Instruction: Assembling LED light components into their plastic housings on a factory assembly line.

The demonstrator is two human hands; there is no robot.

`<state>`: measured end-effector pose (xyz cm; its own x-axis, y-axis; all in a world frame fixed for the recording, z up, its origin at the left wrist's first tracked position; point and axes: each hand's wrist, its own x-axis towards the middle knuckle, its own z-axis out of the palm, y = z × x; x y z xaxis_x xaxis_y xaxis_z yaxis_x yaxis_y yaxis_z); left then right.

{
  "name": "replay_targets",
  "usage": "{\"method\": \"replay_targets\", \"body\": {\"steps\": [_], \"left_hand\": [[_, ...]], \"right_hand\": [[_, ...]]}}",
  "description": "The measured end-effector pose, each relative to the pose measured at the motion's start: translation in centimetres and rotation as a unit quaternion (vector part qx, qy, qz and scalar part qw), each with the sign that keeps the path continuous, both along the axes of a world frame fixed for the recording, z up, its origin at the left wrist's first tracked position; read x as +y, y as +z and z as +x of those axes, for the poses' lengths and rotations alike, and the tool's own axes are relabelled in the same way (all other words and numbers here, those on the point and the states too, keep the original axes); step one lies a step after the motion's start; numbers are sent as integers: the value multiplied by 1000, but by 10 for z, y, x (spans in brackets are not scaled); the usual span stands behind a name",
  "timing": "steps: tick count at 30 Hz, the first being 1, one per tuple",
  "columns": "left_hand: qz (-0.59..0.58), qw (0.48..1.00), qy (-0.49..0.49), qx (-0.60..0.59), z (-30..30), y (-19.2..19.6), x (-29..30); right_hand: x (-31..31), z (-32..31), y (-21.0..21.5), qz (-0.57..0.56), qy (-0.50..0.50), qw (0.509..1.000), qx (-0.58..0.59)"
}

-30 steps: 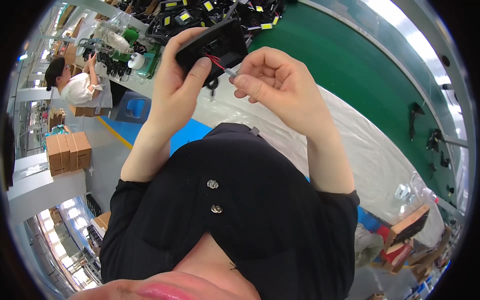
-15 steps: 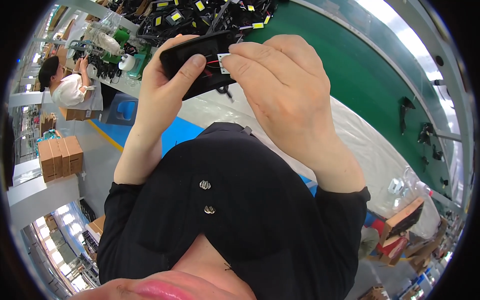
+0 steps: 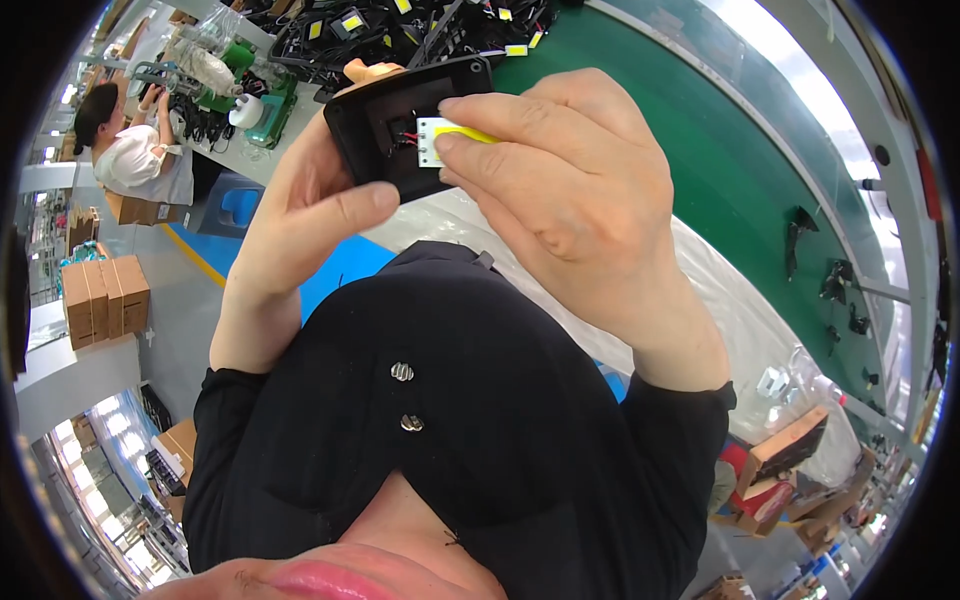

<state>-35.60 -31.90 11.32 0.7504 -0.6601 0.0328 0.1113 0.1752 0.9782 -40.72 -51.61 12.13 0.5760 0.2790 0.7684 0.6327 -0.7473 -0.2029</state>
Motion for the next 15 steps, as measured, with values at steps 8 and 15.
{"method": "replay_targets", "body": {"steps": [8, 15], "left_hand": [[53, 997, -56, 10, -9, 16, 1], [64, 997, -43, -6, -13, 16, -4]], "right_hand": [[4, 3, -1, 7, 48, 999, 17], [2, 2, -3, 7, 57, 998, 21]]}}
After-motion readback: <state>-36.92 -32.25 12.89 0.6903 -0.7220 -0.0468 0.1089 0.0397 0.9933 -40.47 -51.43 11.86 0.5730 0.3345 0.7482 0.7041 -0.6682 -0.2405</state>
